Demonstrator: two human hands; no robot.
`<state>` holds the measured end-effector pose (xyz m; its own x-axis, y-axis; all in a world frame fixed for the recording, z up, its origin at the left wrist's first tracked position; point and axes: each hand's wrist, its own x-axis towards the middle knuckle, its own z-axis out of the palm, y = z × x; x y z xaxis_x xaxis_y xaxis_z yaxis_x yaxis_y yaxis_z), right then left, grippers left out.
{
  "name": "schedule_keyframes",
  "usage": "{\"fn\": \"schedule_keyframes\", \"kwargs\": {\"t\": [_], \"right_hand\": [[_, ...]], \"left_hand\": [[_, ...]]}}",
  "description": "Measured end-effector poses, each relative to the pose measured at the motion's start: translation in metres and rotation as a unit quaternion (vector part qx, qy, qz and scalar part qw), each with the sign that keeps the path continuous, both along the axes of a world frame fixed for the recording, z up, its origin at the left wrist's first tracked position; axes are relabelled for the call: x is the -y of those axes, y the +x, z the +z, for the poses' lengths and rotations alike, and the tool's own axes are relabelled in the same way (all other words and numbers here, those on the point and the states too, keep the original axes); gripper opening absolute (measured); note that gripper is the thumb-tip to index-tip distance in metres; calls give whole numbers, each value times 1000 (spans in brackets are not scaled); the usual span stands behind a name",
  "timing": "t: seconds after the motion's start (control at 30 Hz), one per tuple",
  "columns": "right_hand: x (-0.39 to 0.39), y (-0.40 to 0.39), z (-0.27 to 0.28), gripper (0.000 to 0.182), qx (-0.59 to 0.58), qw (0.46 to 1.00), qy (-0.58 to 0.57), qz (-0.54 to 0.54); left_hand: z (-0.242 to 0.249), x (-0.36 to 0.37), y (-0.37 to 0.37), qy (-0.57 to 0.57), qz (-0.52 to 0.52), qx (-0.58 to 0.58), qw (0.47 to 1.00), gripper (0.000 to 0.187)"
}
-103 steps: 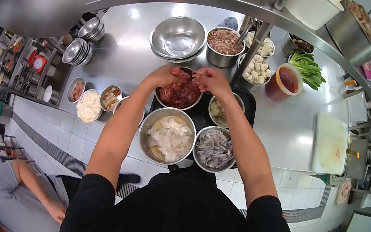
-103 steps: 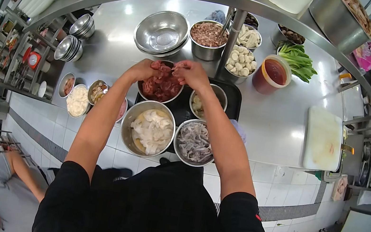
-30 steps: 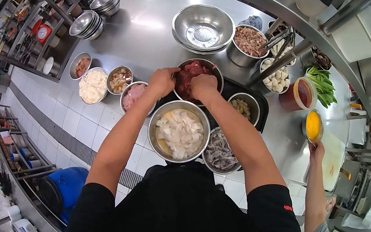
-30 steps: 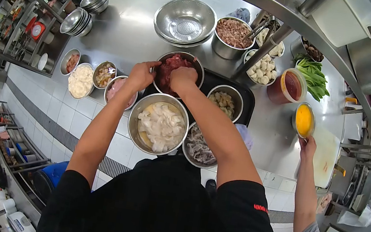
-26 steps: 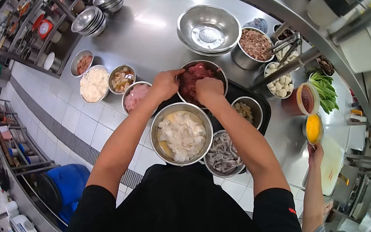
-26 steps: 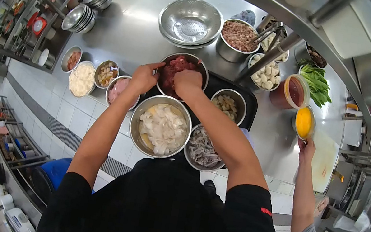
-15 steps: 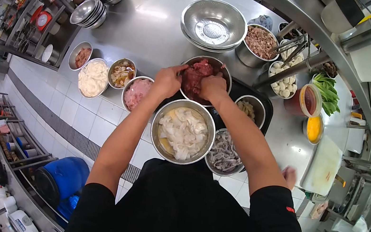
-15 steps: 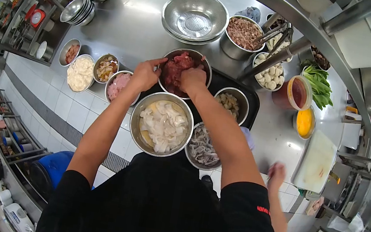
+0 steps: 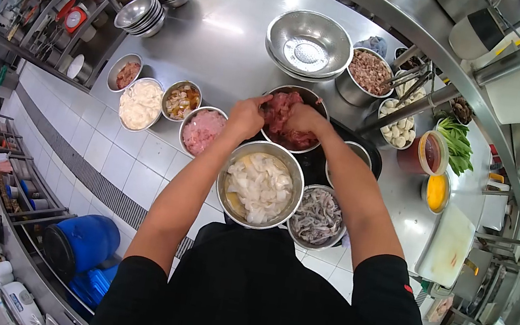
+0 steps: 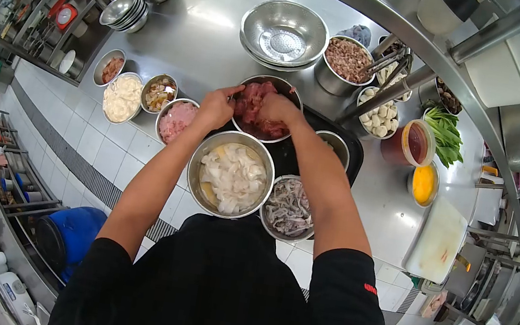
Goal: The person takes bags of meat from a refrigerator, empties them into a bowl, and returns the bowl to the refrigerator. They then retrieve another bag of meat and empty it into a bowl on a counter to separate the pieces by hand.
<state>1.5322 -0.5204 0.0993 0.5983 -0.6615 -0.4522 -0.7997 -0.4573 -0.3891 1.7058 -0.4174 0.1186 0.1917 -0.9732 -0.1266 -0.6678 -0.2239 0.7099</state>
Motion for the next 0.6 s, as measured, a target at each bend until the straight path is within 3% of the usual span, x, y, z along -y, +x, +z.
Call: {"fn": "schedule_keyframes", "kwargs": {"t": [0.1, 0.17, 0.23, 0.3, 0.37, 0.47, 0.53, 0.6], "right_hand": [[23, -11, 10, 35, 45, 995, 88, 15], [30, -19, 15, 27, 198, 953, 223, -50], [27, -22, 42, 17, 212, 949, 222, -76], [26, -25, 57, 15, 295, 870, 375, -125], [25, -28, 68, 20, 304, 862, 385, -131], [28, -33, 67, 25, 300, 853, 404, -143], [29, -36, 55, 25, 287, 853, 410, -149], [30, -38, 46, 27, 199, 912, 327, -147]], "left_hand": [[-12, 1, 2, -29, -14, -15, 999, 44], [-16, 3, 5, -57, -26, -26, 998, 44], [-15, 3, 6, -50, -22, -39, 998, 44], [-15, 7, 8, -95, -41, 8, 995, 43], [-16, 11, 5, -140, -58, 54, 987, 42], [12, 12, -8, -213, 0, 94, 972, 40], [25, 16, -16, -113, -29, 28, 993, 40], [15, 23, -25, -94, -36, 42, 994, 42]]}}
